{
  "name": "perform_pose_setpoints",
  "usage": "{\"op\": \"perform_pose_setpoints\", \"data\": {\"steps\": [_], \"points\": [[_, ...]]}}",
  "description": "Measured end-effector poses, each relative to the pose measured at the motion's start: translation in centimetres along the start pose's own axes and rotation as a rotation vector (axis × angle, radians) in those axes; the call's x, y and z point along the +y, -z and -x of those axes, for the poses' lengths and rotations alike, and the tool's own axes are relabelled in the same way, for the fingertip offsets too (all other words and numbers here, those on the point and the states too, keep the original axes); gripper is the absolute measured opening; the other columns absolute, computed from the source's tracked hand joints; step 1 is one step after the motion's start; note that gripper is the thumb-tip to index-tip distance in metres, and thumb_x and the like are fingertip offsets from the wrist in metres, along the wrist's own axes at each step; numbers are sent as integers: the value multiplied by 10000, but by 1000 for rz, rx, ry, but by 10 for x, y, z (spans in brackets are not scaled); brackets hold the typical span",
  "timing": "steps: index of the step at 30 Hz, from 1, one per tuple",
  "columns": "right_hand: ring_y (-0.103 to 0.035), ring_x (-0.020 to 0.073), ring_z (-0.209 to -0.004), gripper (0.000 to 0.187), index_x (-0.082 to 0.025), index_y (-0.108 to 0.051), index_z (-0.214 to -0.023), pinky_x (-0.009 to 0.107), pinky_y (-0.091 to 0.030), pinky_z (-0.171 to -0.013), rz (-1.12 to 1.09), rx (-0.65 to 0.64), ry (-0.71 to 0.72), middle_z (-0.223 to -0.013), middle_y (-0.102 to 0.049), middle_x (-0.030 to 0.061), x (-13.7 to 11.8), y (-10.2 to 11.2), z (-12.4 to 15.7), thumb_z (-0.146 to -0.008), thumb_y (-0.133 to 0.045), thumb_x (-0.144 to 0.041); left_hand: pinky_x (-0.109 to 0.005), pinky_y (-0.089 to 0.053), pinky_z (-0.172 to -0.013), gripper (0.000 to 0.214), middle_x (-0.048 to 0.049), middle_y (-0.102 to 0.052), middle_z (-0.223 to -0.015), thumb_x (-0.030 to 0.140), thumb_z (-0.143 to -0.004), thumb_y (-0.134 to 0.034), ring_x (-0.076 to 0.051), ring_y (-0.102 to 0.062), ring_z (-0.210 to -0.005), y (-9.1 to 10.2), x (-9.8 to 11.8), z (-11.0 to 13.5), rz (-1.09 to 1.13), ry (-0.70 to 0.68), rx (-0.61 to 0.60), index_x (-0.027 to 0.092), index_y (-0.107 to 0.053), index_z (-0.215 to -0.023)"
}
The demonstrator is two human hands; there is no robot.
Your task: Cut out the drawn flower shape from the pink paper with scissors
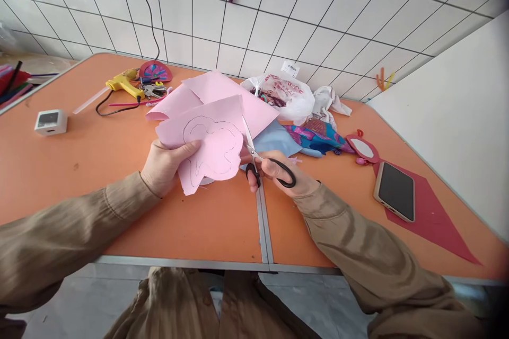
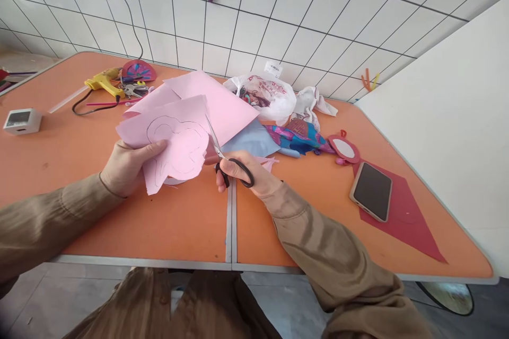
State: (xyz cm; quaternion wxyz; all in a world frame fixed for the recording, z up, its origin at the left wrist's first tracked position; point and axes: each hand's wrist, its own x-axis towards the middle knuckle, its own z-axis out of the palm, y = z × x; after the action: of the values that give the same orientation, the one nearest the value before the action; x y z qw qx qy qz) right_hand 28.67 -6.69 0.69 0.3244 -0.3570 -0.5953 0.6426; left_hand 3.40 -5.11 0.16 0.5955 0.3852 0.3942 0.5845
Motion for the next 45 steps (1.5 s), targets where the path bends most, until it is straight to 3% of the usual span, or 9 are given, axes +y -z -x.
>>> {"op": "perform_pose_setpoints", "data": {"steps": [13, 19, 25, 30, 45], "points": [[-648, 148, -576, 646, -115, -676, -1043, 269, -502, -539, 11, -17, -19, -680, -647, 23, 0, 0, 2, -759, -684, -696, -411, -639, -766, 271, -109, -789, -997, 289, -662, -894, -353, -728, -979, 0, -2, 2, -79, -2, -14, 157, -787, -873], [-640, 148, -568, 666, -110, -660, -1045, 265, -455, -527, 63, 22, -18, -664, -641, 24, 2, 1, 2, -767, -659, -715, -350, -638, -704, 251, -76, -790, -923, 274, -665, -897, -289, -746, -858, -3, 0, 5, -67, 21, -18, 167, -786, -863], [-623, 141, -556, 647, -106, -655, -1009, 253, -373, -504, 129, 36, -29, -643, -625, 24, -7, -4, 6, -783, -640, -712, -377, -631, -752, 296, -96, -789, -955, 307, -642, -908, -329, -735, -935, -4, 1, 7, -98, 38, -20, 162, -787, -869], [-586, 127, -528, 606, -120, -654, -959, 262, -416, -518, 83, 111, -47, -622, -595, 8, -10, -9, 8, -752, -691, -688, -375, -627, -762, 282, -92, -788, -958, 306, -650, -901, -329, -730, -953, -4, 2, 9, -104, 36, -20, 161, -785, -863], [-539, 105, -468, 628, -110, -655, -934, 256, -397, -490, 137, 110, -51, -570, -556, -22, -11, -9, 8, -735, -691, -705, -356, -637, -743, 262, -91, -797, -946, 305, -666, -898, -312, -745, -914, -3, 0, 10, -108, 48, -44, 168, -796, -864]]}}
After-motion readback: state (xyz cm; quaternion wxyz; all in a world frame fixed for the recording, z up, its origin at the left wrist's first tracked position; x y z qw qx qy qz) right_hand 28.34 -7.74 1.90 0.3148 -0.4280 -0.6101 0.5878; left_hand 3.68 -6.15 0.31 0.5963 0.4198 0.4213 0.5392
